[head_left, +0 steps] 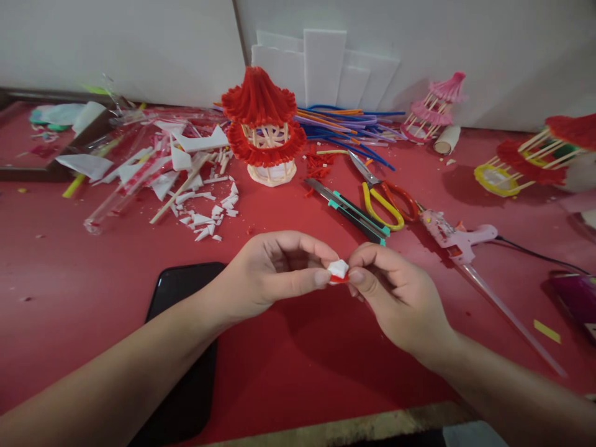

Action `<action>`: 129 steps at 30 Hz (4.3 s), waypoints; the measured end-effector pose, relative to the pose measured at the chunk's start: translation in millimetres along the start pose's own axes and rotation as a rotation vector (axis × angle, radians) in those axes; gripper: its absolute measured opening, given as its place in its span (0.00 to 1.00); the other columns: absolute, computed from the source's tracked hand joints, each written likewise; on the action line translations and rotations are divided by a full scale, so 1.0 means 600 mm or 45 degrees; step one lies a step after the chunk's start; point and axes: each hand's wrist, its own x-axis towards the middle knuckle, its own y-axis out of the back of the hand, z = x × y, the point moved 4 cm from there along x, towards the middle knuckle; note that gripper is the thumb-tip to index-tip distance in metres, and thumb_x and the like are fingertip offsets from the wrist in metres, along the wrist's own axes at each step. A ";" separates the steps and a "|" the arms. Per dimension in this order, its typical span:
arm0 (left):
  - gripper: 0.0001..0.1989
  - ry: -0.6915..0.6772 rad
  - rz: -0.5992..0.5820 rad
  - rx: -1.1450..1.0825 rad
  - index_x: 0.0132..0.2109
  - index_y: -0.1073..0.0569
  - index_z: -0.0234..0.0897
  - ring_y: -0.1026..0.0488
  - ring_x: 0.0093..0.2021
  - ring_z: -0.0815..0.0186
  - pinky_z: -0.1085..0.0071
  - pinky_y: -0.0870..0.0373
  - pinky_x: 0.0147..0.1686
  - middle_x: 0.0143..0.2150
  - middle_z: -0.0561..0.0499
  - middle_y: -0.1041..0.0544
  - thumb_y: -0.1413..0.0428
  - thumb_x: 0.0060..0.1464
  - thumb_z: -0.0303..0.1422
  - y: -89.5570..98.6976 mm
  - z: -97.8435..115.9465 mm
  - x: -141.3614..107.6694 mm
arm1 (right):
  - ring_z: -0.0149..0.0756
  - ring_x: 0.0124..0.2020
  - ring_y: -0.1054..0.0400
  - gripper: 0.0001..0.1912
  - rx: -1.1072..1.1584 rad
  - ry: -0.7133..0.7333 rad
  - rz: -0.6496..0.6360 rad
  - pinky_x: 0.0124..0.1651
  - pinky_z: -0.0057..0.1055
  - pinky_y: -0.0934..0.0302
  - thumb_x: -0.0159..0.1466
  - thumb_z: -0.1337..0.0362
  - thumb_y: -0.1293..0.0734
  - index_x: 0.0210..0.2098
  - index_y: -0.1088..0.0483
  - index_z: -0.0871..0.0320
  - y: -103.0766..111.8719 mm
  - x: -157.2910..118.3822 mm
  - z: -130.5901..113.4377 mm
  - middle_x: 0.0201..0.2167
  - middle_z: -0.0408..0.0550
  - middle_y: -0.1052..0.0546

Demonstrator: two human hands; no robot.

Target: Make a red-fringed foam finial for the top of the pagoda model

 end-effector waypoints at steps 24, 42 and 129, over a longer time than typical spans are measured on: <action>0.10 -0.059 0.082 -0.008 0.39 0.24 0.35 0.20 0.35 0.70 0.77 0.24 0.37 0.35 0.51 0.17 0.34 0.50 0.23 0.009 -0.004 -0.002 | 0.25 0.21 0.36 0.08 0.164 -0.129 0.110 0.21 0.23 0.40 0.64 0.59 0.31 0.32 0.27 0.57 0.002 -0.004 0.015 0.23 0.40 0.28; 0.09 -0.400 0.147 0.249 0.35 0.26 0.35 0.19 0.37 0.71 0.81 0.24 0.38 0.35 0.53 0.18 0.35 0.49 0.21 -0.004 0.010 -0.013 | 0.21 0.23 0.30 0.08 0.219 0.042 0.195 0.26 0.16 0.33 0.56 0.73 0.26 0.34 0.24 0.55 0.006 -0.005 0.000 0.30 0.39 0.22; 0.07 0.028 0.551 -0.372 0.33 0.25 0.34 0.20 0.32 0.71 0.79 0.23 0.35 0.30 0.53 0.19 0.34 0.49 0.27 0.047 -0.007 0.005 | 0.39 0.30 0.30 0.08 -1.600 0.014 -0.002 0.34 0.34 0.43 0.52 0.73 0.30 0.33 0.24 0.63 0.240 0.267 0.061 0.29 0.55 0.22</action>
